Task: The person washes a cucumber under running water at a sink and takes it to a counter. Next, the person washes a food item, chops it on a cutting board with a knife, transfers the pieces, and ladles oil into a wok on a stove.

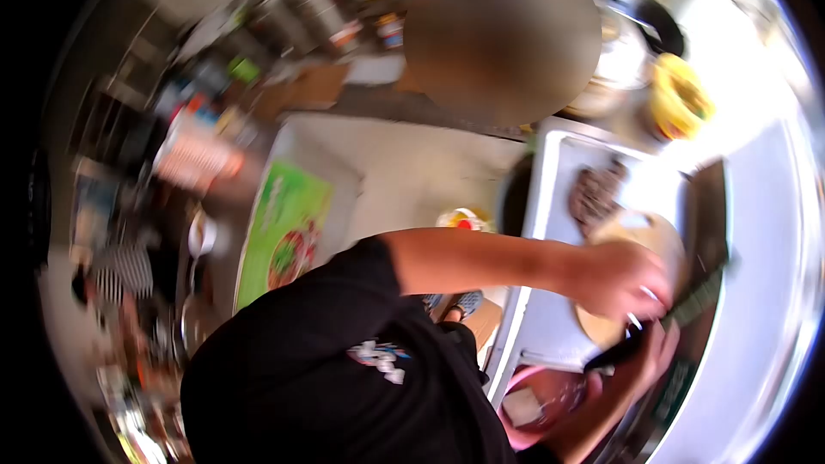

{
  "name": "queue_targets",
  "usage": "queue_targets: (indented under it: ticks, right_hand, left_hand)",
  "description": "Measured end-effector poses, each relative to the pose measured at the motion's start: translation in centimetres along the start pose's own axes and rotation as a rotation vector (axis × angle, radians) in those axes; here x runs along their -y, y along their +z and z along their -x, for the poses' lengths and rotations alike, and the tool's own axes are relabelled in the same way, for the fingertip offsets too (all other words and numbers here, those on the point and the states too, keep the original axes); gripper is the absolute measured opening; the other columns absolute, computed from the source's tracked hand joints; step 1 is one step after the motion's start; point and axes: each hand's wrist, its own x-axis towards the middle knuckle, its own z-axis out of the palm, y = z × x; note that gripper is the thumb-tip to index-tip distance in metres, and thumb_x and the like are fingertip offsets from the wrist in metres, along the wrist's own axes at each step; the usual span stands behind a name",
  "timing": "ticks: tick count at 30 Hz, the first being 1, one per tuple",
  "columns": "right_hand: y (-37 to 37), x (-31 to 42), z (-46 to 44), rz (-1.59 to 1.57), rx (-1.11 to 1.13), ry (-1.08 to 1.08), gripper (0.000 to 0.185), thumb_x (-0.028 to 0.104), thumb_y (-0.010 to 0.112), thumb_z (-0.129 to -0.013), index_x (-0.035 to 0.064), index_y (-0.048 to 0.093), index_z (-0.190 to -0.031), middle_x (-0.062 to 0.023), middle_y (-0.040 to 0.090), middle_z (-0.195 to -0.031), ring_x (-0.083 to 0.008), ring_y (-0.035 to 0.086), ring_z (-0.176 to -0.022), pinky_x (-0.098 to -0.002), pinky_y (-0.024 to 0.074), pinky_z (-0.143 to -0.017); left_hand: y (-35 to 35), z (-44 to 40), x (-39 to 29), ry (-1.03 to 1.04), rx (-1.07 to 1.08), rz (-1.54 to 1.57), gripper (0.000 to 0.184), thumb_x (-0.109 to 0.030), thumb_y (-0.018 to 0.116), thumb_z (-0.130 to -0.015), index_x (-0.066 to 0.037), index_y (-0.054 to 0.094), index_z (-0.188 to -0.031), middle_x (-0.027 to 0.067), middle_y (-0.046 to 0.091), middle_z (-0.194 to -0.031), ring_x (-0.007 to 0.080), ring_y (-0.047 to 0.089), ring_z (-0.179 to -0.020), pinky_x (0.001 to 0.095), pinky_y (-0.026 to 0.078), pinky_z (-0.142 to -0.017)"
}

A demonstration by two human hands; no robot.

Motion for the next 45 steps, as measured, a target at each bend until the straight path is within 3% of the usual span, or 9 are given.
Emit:
queue_targets:
  ticks: [5,7,9,14,26,30,33,35,45]
  right_hand:
    - [-10.7,-1.9,1.2,-0.257,0.150,-0.083,0.045,0.024,0.062,-0.090,-0.0023,0.051,-0.125,-0.0084,0.060,-0.102,-0.0174,0.055,-0.087,-0.0313,0.0455,-0.079]
    - [-20.5,-10.3,-3.8,0.679,0.019,0.084,0.048,0.025,0.063,-0.090,-0.0043,0.049,-0.126,-0.0076,0.060,-0.099,-0.0179,0.056,-0.083,-0.0299,0.0456,-0.076]
    - [-21.2,-14.1,-2.4,0.676,0.058,0.141,0.045,0.024,0.061,-0.092,-0.0039,0.049,-0.125,-0.0095,0.060,-0.101,-0.0170,0.057,-0.082,-0.0293,0.0454,-0.072]
    - [-8.1,-11.1,-0.2,0.487,0.001,0.190,0.041,0.022,0.060,-0.093,-0.0029,0.049,-0.124,-0.0110,0.061,-0.101,-0.0170,0.057,-0.085,-0.0290,0.0465,-0.074]
    - [34.0,-7.7,1.7,0.643,1.350,-0.458,0.043,0.002,0.054,-0.091,-0.0025,0.046,-0.133,-0.0165,0.054,-0.125,-0.0235,0.055,-0.114,-0.0347,0.0461,-0.093]
    - [41.0,-8.2,-3.7,0.264,1.468,0.237,0.050,0.028,0.060,-0.092,0.0008,0.048,-0.132,-0.0126,0.057,-0.125,-0.0215,0.056,-0.112,-0.0361,0.0441,-0.094]
    - [42.2,-15.2,-10.4,2.039,0.809,-1.089,0.046,0.028,0.057,-0.092,0.0004,0.051,-0.129,-0.0183,0.054,-0.130,-0.0322,0.048,-0.123,-0.0423,0.0397,-0.101]
    - [42.0,-16.9,-12.8,1.333,1.077,-0.752,0.040,0.021,0.055,-0.092,-0.0028,0.053,-0.125,-0.0253,0.046,-0.135,-0.0370,0.040,-0.130,-0.0422,0.0340,-0.106]
    - [45.5,-27.9,-23.2,1.235,1.448,-0.458,0.025,0.019,0.055,-0.084,-0.0053,0.059,-0.088,-0.0225,0.060,-0.087,-0.0357,0.056,-0.081,-0.0436,0.0448,-0.077]
  left_hand:
    - [10.7,-0.9,17.9,-0.525,0.357,0.392,0.028,-0.025,0.056,-0.086,-0.008,0.069,-0.103,0.0097,0.069,-0.101,0.0271,0.063,-0.088,0.0428,0.050,-0.077]
    - [4.3,5.8,12.5,-0.159,0.525,-1.188,0.039,-0.032,0.054,-0.085,-0.005,0.066,-0.112,0.0232,0.048,-0.134,0.0375,0.035,-0.133,0.0674,0.022,-0.103]
    - [4.7,7.7,9.5,-0.713,0.052,-0.718,0.044,-0.037,0.061,-0.079,-0.005,0.068,-0.109,0.0248,0.039,-0.141,0.0349,0.029,-0.137,0.0640,0.013,-0.109]
    - [2.1,13.7,7.4,-0.846,0.285,-0.182,0.050,-0.043,0.064,-0.080,0.004,0.064,-0.097,0.0236,0.065,-0.089,0.0381,0.065,-0.084,0.0432,0.051,-0.075]
    - [-17.7,31.4,2.1,-0.782,-1.193,0.845,0.038,-0.035,0.065,-0.089,-0.004,0.053,-0.109,0.0067,0.062,-0.099,0.0139,0.058,-0.089,0.0303,0.051,-0.074]
    - [-25.5,42.0,-4.2,-0.736,-1.615,0.687,0.034,-0.035,0.062,-0.091,-0.006,0.055,-0.106,0.0047,0.063,-0.094,0.0168,0.061,-0.088,0.0340,0.053,-0.073]
    - [-28.1,50.8,-7.9,-0.620,-1.932,0.474,0.031,-0.035,0.059,-0.093,-0.006,0.056,-0.103,0.0061,0.064,-0.092,0.0178,0.063,-0.084,0.0344,0.054,-0.072]
    - [-28.3,56.2,-10.8,-0.683,-2.152,0.288,0.030,-0.035,0.060,-0.092,-0.007,0.056,-0.101,0.0058,0.063,-0.089,0.0174,0.064,-0.080,0.0339,0.054,-0.072]
    - [-30.5,67.0,-20.9,-1.080,-2.668,-0.163,0.025,-0.027,0.070,-0.082,-0.006,0.059,-0.090,0.0014,0.058,-0.071,0.0127,0.056,-0.057,0.0275,0.043,-0.048]
